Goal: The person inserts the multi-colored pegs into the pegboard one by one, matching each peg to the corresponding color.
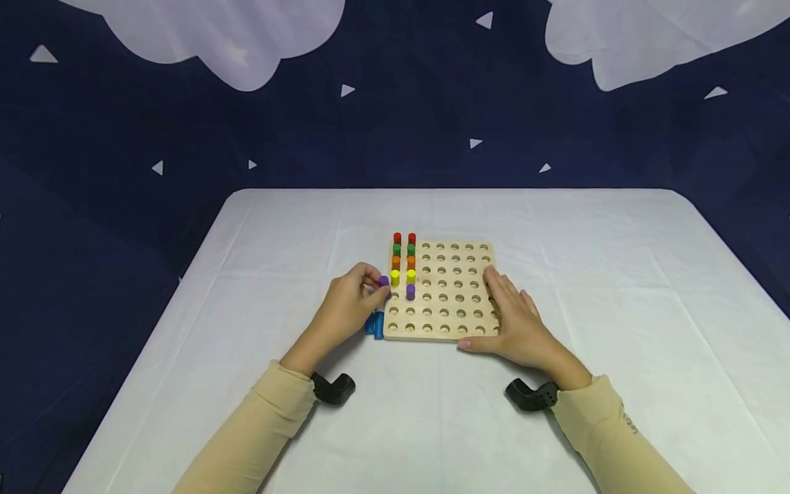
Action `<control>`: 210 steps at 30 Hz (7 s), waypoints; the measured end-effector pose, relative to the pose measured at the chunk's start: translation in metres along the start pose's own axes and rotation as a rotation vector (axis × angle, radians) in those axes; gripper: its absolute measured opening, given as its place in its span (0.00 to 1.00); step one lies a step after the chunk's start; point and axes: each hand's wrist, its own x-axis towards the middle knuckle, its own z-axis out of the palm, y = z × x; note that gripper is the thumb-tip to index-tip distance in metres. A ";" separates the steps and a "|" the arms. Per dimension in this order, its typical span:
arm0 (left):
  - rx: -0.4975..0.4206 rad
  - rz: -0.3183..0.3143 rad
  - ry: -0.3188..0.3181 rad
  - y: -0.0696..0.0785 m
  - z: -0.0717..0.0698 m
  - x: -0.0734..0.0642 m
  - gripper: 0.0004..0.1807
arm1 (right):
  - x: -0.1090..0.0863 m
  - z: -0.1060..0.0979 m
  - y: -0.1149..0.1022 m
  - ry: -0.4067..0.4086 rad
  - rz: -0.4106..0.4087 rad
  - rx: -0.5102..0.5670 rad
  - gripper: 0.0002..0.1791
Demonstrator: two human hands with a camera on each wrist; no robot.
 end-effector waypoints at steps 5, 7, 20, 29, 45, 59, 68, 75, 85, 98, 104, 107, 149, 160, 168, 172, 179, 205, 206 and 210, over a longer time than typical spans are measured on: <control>-0.004 0.037 -0.006 0.002 0.003 0.000 0.09 | 0.001 0.000 -0.001 0.002 -0.006 0.000 0.77; -0.001 0.050 -0.007 0.003 0.003 -0.001 0.09 | 0.001 0.001 -0.001 -0.003 -0.008 0.000 0.76; 0.103 0.085 -0.036 0.002 0.003 -0.005 0.09 | 0.002 0.003 0.000 -0.017 -0.010 -0.008 0.76; 0.199 0.046 -0.098 -0.008 -0.021 -0.005 0.12 | 0.002 0.001 -0.002 -0.018 -0.005 -0.004 0.77; 0.289 0.108 -0.206 -0.020 -0.026 -0.013 0.14 | 0.001 0.000 0.000 -0.009 -0.011 0.002 0.77; 0.190 0.080 -0.110 -0.014 -0.024 -0.014 0.10 | 0.000 0.000 0.000 -0.003 -0.012 -0.007 0.76; 0.062 0.073 -0.108 -0.003 -0.014 -0.014 0.10 | 0.000 -0.002 -0.002 -0.011 -0.011 -0.005 0.76; 0.029 0.074 -0.108 0.000 -0.007 -0.013 0.09 | 0.000 0.000 -0.002 0.001 -0.016 0.000 0.76; 0.003 0.087 -0.135 0.000 -0.002 -0.013 0.08 | 0.001 -0.002 0.001 -0.007 -0.012 -0.005 0.77; 0.015 0.098 -0.146 0.002 0.000 -0.012 0.08 | 0.001 -0.003 -0.001 -0.010 -0.007 0.003 0.77; 0.034 0.074 -0.154 0.001 0.000 -0.012 0.07 | 0.001 -0.002 -0.001 -0.010 -0.005 0.002 0.77; 0.045 0.069 -0.178 0.000 -0.003 -0.012 0.08 | 0.001 -0.001 -0.001 -0.008 -0.007 0.004 0.77; 0.199 -0.070 -0.094 -0.001 0.003 -0.002 0.11 | -0.003 0.004 0.001 0.029 -0.013 0.016 0.78; 0.125 -0.030 -0.018 0.002 0.002 -0.006 0.11 | -0.007 0.006 -0.001 0.032 -0.016 0.015 0.77; 0.062 -0.049 0.056 0.016 -0.015 -0.004 0.09 | -0.002 0.000 -0.002 0.041 -0.027 0.002 0.76; -0.019 -0.027 0.096 0.024 -0.020 -0.009 0.09 | -0.001 0.001 -0.001 0.033 -0.021 -0.003 0.76; -0.092 0.065 -0.001 0.033 -0.007 -0.016 0.10 | 0.001 0.002 0.002 0.019 -0.013 0.012 0.76; -0.017 0.148 0.049 0.024 0.020 -0.010 0.09 | 0.006 0.002 0.002 0.015 -0.015 0.005 0.76; -0.015 0.147 0.052 0.023 0.020 -0.011 0.09 | 0.006 0.002 0.002 0.015 -0.016 0.005 0.76; -0.005 0.140 0.064 0.022 0.022 -0.011 0.09 | 0.007 0.002 0.003 0.012 -0.015 0.007 0.76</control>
